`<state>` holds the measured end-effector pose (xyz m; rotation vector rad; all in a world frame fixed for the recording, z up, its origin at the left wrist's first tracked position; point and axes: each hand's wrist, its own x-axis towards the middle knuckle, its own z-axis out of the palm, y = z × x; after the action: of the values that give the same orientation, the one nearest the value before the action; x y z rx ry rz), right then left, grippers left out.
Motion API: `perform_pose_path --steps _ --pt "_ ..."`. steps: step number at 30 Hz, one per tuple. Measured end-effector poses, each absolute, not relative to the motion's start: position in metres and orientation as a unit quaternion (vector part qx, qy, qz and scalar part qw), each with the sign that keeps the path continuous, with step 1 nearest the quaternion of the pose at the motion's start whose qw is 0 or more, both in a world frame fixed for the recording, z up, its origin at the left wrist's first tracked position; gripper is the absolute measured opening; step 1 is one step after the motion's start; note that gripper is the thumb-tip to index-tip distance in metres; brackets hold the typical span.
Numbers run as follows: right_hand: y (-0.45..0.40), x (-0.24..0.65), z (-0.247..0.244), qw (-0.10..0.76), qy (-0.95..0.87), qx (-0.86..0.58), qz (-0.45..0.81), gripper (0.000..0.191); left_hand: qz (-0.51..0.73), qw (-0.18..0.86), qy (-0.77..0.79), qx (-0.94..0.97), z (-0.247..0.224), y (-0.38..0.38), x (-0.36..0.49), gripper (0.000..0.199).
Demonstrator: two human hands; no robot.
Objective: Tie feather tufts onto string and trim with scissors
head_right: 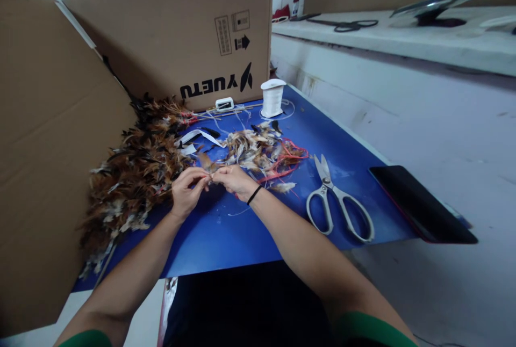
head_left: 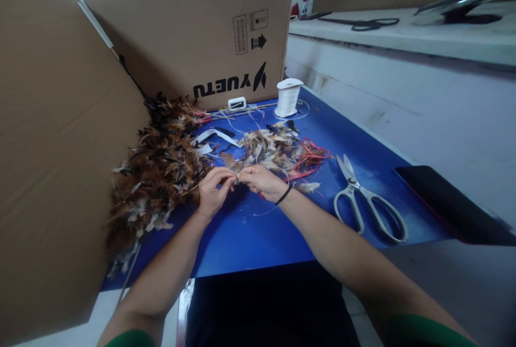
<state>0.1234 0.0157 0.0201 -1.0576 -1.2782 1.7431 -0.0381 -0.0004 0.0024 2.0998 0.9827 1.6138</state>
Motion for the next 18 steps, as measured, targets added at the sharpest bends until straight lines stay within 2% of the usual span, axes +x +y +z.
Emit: perform_pose_path --steps 4,9,18 --pt "0.0153 0.1237 0.0200 0.353 -0.489 -0.406 0.686 0.018 0.566 0.198 0.349 0.721 0.0019 -0.0008 -0.0371 0.006" --pt "0.0149 0.1249 0.0213 0.353 -0.487 -0.390 0.698 0.024 0.586 0.301 0.372 0.654 -0.0008 0.0005 -0.0341 0.013" --pt "0.0150 0.1314 0.0268 0.311 -0.530 -0.398 0.681 0.013 0.572 0.377 0.364 0.630 0.0018 0.0028 -0.0326 0.018"
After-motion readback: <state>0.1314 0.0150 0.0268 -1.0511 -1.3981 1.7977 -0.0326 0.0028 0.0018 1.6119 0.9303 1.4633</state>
